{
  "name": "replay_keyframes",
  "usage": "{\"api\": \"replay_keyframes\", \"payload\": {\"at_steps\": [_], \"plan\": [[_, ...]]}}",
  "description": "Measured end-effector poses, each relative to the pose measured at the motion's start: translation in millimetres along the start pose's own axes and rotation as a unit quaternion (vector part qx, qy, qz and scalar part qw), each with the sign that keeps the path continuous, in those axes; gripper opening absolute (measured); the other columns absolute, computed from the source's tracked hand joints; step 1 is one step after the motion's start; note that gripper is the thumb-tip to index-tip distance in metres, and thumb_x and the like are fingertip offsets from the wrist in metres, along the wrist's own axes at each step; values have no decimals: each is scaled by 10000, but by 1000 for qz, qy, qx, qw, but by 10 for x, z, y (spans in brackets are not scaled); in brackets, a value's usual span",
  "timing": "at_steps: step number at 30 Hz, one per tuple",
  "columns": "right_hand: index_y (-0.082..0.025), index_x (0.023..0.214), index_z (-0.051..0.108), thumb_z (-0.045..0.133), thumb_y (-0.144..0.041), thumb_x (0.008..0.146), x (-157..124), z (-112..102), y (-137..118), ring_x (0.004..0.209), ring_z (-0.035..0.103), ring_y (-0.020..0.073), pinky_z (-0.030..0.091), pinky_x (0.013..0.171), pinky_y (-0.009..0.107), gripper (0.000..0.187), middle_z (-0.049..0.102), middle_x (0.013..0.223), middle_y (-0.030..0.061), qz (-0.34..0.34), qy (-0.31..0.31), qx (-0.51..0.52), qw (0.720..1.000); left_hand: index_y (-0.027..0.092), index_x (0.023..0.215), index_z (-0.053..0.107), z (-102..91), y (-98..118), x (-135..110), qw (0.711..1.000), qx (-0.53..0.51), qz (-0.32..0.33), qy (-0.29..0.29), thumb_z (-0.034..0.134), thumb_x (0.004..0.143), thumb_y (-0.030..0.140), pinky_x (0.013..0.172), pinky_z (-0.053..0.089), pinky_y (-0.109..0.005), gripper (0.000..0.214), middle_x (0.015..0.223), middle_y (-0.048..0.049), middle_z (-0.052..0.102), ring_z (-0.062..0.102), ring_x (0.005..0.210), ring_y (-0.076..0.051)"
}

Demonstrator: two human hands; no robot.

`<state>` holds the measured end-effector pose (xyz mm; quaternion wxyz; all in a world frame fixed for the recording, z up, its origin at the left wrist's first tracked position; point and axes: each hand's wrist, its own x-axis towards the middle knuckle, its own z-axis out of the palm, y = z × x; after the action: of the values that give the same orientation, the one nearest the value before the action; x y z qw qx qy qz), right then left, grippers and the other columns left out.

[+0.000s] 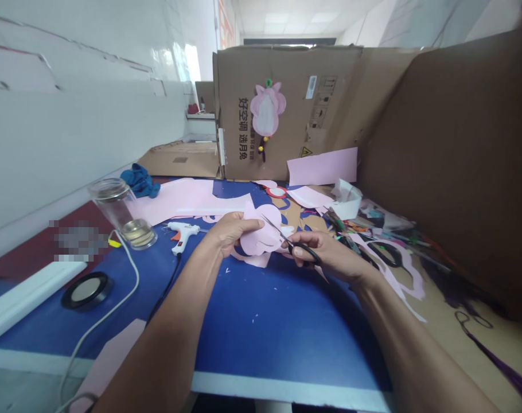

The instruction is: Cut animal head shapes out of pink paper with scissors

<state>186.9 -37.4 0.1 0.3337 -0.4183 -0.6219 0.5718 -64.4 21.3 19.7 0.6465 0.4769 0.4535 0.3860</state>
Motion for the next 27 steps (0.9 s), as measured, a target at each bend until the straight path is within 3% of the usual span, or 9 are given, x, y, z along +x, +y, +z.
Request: {"api": "replay_keyframes", "payload": {"at_steps": [14,22,27], "plan": [[-197,1027,784,861,-575,783,-5,-22,-36,694,566,165,370,582,283,456,681,753,32,-3,-8,-34,999,118,908,792,-6,23,-24,1000,-3,0,-5,863,690,213,717,573,-361,248,901,-172,804,742,766,-253],[-200,1043,784,831,-599,814,2,4,-36,692,553,151,343,579,269,462,678,766,26,1,-5,-29,1000,112,950,782,-21,16,-14,1000,-6,-4,7,891,660,222,724,580,-363,329,910,-165,804,741,767,-251],[-197,1028,781,843,-618,783,0,46,-69,682,545,148,334,564,259,491,663,754,21,5,7,-21,1000,102,972,783,-37,-28,21,1000,-20,12,-16,885,670,236,773,593,-383,346,914,-174,802,753,815,-270]]}}
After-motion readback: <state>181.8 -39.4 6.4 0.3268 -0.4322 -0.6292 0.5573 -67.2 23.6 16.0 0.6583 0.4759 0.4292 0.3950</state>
